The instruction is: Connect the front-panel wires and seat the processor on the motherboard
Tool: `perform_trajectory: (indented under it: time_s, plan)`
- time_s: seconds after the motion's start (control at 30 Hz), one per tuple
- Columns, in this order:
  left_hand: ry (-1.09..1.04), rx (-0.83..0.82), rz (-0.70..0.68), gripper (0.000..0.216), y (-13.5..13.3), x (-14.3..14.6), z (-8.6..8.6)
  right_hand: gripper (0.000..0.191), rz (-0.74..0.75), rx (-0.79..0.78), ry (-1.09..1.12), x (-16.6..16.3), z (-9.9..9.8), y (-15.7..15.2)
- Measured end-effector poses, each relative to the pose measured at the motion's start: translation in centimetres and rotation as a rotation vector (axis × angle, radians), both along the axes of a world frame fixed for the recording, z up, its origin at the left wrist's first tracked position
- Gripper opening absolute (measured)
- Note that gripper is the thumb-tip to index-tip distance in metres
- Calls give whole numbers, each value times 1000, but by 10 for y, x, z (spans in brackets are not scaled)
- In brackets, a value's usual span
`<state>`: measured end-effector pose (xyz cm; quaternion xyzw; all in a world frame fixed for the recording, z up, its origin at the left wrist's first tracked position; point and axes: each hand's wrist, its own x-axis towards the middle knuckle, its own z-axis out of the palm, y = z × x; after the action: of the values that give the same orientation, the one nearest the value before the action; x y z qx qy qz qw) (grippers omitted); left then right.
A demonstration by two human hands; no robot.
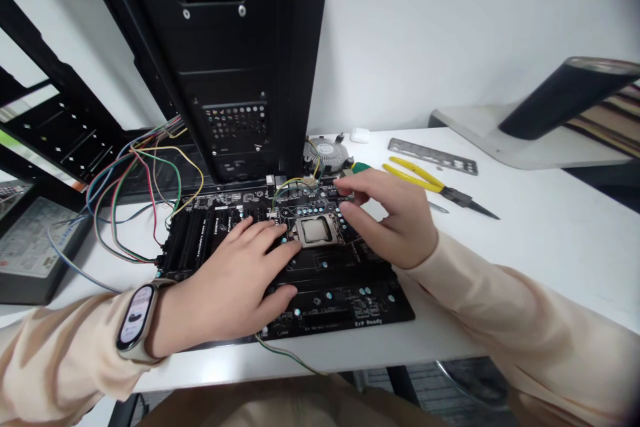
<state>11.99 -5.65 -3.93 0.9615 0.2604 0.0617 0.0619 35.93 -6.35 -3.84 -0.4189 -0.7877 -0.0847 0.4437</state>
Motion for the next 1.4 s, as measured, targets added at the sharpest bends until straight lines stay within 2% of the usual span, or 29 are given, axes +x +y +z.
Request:
perform_trajectory:
  time_s: [0.13, 0.43, 0.57, 0.7, 0.87, 1.03, 1.2, 1.4]
  plan:
    - [-12, 2, -3, 41, 0, -1, -1, 13, -46, -54, 45, 0, 3, -1]
    - [-2, 10, -2, 40, 0, 0, 0, 16, -62, -312, 247, -1, 2, -5]
    - [15, 10, -2, 39, 1, 1, 0, 14, 39, -490, 378, -4, 5, -8]
    - [12, 16, -1, 38, 0, 0, 0, 13, 238, -661, 542, -9, 4, -12]
    - [26, 1, 9, 38, 0, 1, 1, 9, 369, -621, 540, -10, 2, -11]
    - [11, -20, 33, 50, 0, 2, 0, 12, 343, -541, 409, -7, 1, -8]
    - [6, -39, 41, 55, -1, 0, 0, 16, 358, -549, 287, -6, 1, -8]
    - [20, -7, 3, 43, 0, 1, 1, 10, 422, -510, 236, -7, -1, -7]
